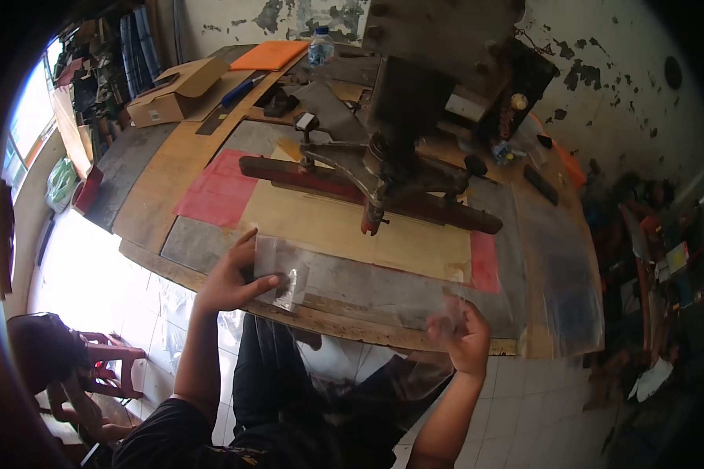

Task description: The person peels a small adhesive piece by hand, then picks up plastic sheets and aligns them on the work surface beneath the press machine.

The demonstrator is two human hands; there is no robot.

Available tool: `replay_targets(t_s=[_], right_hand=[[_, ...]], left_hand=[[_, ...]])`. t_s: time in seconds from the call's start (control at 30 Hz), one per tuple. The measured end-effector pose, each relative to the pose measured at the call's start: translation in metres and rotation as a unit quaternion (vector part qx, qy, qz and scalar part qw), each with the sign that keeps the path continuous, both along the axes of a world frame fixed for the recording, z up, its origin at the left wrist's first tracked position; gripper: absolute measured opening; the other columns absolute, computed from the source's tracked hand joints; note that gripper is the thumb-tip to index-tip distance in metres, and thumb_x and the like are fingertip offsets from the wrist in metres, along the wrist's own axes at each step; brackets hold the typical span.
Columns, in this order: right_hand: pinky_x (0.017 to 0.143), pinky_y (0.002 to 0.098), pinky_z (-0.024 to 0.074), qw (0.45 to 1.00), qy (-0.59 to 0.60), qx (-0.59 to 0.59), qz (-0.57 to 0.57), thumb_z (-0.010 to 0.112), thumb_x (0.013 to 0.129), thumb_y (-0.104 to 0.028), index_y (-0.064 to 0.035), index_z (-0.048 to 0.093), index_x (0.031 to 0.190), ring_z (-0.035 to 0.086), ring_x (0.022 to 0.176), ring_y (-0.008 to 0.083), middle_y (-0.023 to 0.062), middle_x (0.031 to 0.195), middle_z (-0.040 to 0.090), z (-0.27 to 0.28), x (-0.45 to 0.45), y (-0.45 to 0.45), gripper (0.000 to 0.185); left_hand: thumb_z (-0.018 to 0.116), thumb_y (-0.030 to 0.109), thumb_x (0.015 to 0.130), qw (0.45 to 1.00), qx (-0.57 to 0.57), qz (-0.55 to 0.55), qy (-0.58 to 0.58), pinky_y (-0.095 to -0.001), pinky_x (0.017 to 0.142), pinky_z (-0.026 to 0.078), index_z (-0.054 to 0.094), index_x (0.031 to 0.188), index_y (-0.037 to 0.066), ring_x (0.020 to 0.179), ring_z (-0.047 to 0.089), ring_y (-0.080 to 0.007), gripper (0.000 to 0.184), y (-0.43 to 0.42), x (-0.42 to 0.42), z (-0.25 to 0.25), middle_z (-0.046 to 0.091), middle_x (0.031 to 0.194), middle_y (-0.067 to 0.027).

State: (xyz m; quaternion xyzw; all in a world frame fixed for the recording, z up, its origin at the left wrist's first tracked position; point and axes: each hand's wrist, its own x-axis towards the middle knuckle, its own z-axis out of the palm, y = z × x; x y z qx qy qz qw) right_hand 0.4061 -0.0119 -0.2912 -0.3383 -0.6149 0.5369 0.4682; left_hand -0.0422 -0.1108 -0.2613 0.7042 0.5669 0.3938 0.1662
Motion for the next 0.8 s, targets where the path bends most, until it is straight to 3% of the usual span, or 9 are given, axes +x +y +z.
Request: replay_targets(t_s=[0.07,0.2,0.27,0.4,0.5,0.57,0.6,0.67,0.8], right_hand=[[0.092,0.0336,0.0585,0.999,-0.003,0.032,-0.003,0.088,0.084,0.007,0.0048,0.058,0.145,0.074,0.100,0.0180,0.0104,0.116,0.075,-0.004,0.002,0.002,0.068],[0.094,0.0324,0.0572,0.999,-0.031,0.044,0.000,0.086,0.086,0.008,0.0044,0.053,0.150,0.074,0.102,0.0173,0.0100,0.114,0.074,0.011,-0.008,0.001,0.073],[0.093,0.0311,0.0564,0.999,-0.018,0.038,-0.011,0.086,0.086,0.007,0.0038,0.052,0.152,0.074,0.101,0.0165,0.0086,0.110,0.075,0.013,-0.010,0.001,0.074],[0.090,0.0296,0.0557,0.999,-0.005,0.049,-0.011,0.087,0.086,0.005,0.0035,0.052,0.152,0.074,0.100,0.0160,0.0075,0.106,0.075,0.014,-0.013,0.002,0.075],[0.089,0.0288,0.0553,0.999,0.000,0.032,-0.014,0.088,0.086,0.002,0.0032,0.051,0.153,0.074,0.099,0.0159,0.0074,0.105,0.075,0.017,-0.014,-0.001,0.076],[0.090,0.0283,0.0547,0.999,0.003,0.029,-0.017,0.090,0.087,-0.002,0.0029,0.051,0.154,0.074,0.099,0.0154,0.0074,0.105,0.076,0.017,-0.014,-0.001,0.077],[0.090,0.0283,0.0547,1.000,0.005,0.026,-0.012,0.090,0.087,-0.002,0.0029,0.051,0.154,0.074,0.099,0.0154,0.0074,0.105,0.076,0.016,-0.016,-0.001,0.077],[0.090,0.0278,0.0541,0.999,0.019,0.031,-0.027,0.091,0.088,-0.005,0.0031,0.051,0.153,0.073,0.101,0.0155,0.0076,0.106,0.076,0.015,-0.018,-0.001,0.077],[0.093,0.0282,0.0542,0.999,0.012,0.026,-0.028,0.091,0.089,-0.009,0.0038,0.049,0.155,0.072,0.103,0.0154,0.0078,0.116,0.075,0.016,-0.017,0.000,0.080]], left_hand=[[0.079,0.030,0.096,0.996,-0.015,-0.003,-0.090,-0.0557,0.132,0.026,0.077,0.102,0.001,0.125,0.070,-0.0300,0.030,-0.003,0.008,0.016,0.078,0.120,-0.0128],[0.079,0.025,0.098,0.994,-0.043,0.009,-0.103,-0.0545,0.131,0.029,0.077,0.100,0.000,0.114,0.075,-0.0272,0.025,-0.003,0.004,0.010,0.080,0.104,-0.0107],[0.077,0.023,0.100,0.992,-0.033,0.035,-0.120,-0.0529,0.130,0.033,0.078,0.097,0.000,0.101,0.077,-0.0254,0.023,-0.002,0.005,0.008,0.080,0.094,-0.0087],[0.076,0.022,0.101,0.989,-0.042,0.052,-0.134,-0.0521,0.130,0.033,0.077,0.098,-0.001,0.095,0.076,-0.0219,0.023,-0.002,0.004,0.003,0.079,0.090,-0.0083],[0.077,0.021,0.102,0.975,-0.074,0.064,-0.199,-0.0456,0.124,0.041,0.077,0.097,-0.002,0.093,0.074,-0.0180,0.023,-0.005,0.004,0.001,0.079,0.092,-0.0093],[0.076,0.019,0.103,0.977,-0.063,0.096,-0.183,-0.0377,0.110,0.051,0.076,0.100,-0.004,0.094,0.072,-0.0145,0.023,-0.007,0.007,0.006,0.079,0.095,-0.0095],[0.076,0.019,0.103,0.976,-0.064,0.102,-0.181,-0.0377,0.110,0.051,0.076,0.100,-0.004,0.094,0.072,-0.0145,0.023,-0.009,0.006,0.006,0.079,0.095,-0.0095],[0.075,0.019,0.104,0.962,-0.087,0.072,-0.249,-0.0316,0.093,0.054,0.075,0.102,-0.005,0.095,0.071,-0.0123,0.024,-0.010,0.004,0.007,0.079,0.097,-0.0092],[0.074,0.019,0.105,0.955,-0.092,0.069,-0.274,-0.0307,0.087,0.055,0.075,0.104,-0.006,0.095,0.069,-0.0107,0.025,-0.011,0.003,0.007,0.078,0.095,-0.0078]])
